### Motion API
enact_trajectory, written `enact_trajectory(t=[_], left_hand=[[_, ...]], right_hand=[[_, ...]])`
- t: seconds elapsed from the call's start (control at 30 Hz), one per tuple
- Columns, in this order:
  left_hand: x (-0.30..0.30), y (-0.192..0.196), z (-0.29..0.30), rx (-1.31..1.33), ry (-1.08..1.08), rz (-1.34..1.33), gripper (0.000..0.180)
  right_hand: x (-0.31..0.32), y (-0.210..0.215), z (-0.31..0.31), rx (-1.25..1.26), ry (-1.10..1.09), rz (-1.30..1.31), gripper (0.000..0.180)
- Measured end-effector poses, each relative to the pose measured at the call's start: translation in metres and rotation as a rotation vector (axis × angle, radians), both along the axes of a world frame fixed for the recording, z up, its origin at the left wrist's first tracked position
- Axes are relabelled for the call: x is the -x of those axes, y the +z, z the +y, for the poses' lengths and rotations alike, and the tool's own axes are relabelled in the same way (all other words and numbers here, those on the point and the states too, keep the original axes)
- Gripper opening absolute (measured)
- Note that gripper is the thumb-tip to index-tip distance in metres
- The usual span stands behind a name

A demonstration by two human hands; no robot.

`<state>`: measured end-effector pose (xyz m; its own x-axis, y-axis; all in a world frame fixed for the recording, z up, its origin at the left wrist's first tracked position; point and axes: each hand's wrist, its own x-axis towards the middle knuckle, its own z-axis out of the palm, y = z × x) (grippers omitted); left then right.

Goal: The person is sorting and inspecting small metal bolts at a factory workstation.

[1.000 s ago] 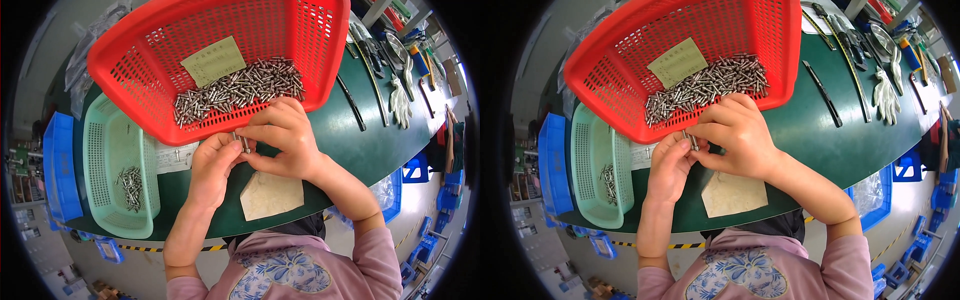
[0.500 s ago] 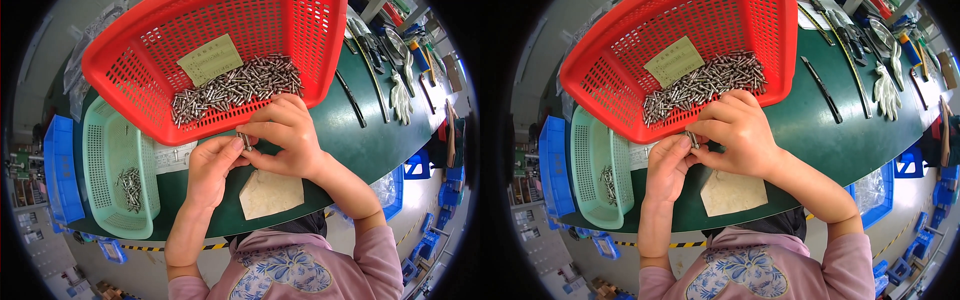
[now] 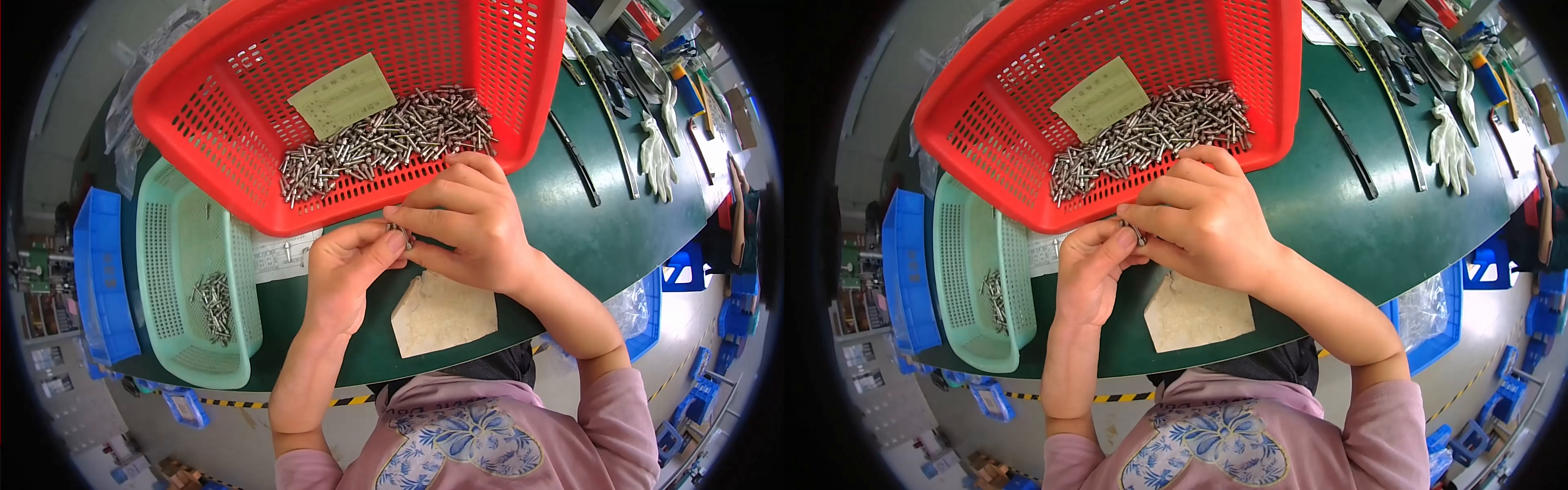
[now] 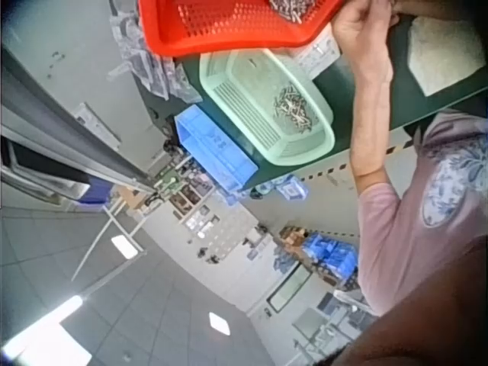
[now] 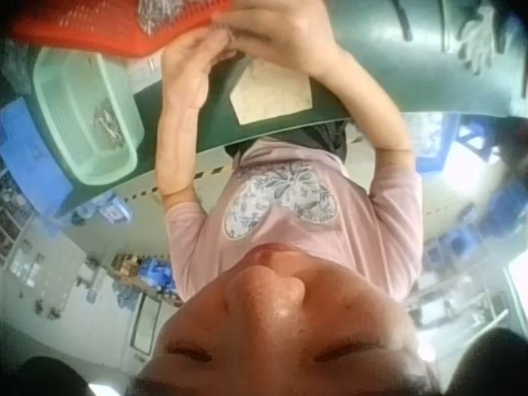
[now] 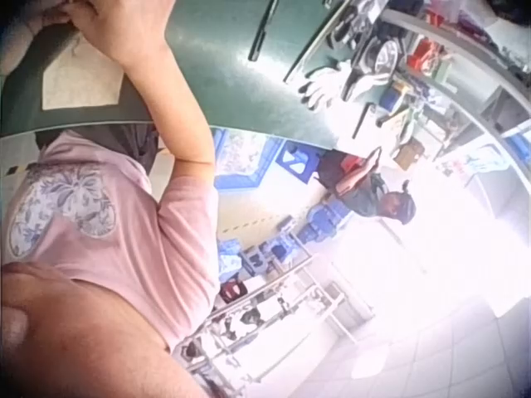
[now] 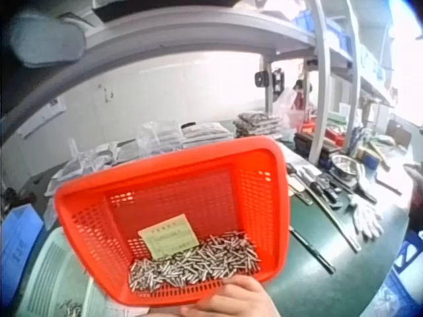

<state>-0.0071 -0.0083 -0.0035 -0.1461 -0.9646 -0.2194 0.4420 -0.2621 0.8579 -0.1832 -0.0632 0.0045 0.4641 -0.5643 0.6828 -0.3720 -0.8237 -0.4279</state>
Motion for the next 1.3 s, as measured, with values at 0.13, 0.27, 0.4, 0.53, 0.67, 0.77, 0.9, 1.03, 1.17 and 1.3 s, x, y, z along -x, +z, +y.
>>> enact_trajectory(t=[0.13, 0.27, 0.4, 0.53, 0.67, 0.77, 0.9, 1.03, 1.17, 1.3], left_hand=[[0.003, 0.000, 0.001, 0.014, 0.025, -0.010, 0.011], [0.005, 0.001, 0.004, 0.039, -0.014, -0.022, 0.010], [0.004, 0.005, 0.005, 0.012, -0.016, 0.003, 0.013], [0.003, 0.008, 0.005, -0.037, -0.064, 0.068, 0.019], [0.003, 0.010, 0.006, -0.020, -0.110, 0.034, 0.025], [0.003, 0.016, 0.005, -0.114, -0.051, 0.104, 0.031], [-0.005, 0.017, 0.004, -0.061, -0.068, 0.091, 0.031], [-0.009, 0.012, 0.005, 0.380, 0.144, -0.471, 0.019], [-0.004, 0.016, 0.005, 0.432, 0.216, -0.468, 0.015], [-0.004, 0.015, 0.003, 0.461, 0.212, -0.472, 0.015]], right_hand=[[-0.002, 0.002, 0.003, -0.053, 0.002, 0.000, 0.038], [-0.003, -0.003, 0.003, -0.043, 0.022, 0.017, 0.038], [-0.002, -0.003, 0.002, -0.020, 0.028, 0.013, 0.042], [-0.002, -0.004, 0.000, 0.007, 0.048, -0.010, 0.044], [-0.002, -0.004, -0.002, 0.039, 0.065, -0.037, 0.042], [-0.001, -0.004, -0.001, 0.009, 0.094, -0.064, 0.040], [0.001, -0.001, 0.000, -0.002, 0.101, -0.093, 0.039], [0.003, -0.001, 0.001, -0.065, 0.116, -0.133, 0.037], [0.003, 0.000, 0.003, -0.148, 0.153, -0.166, 0.033], [0.002, 0.000, 0.004, -0.161, 0.141, -0.221, 0.030]])
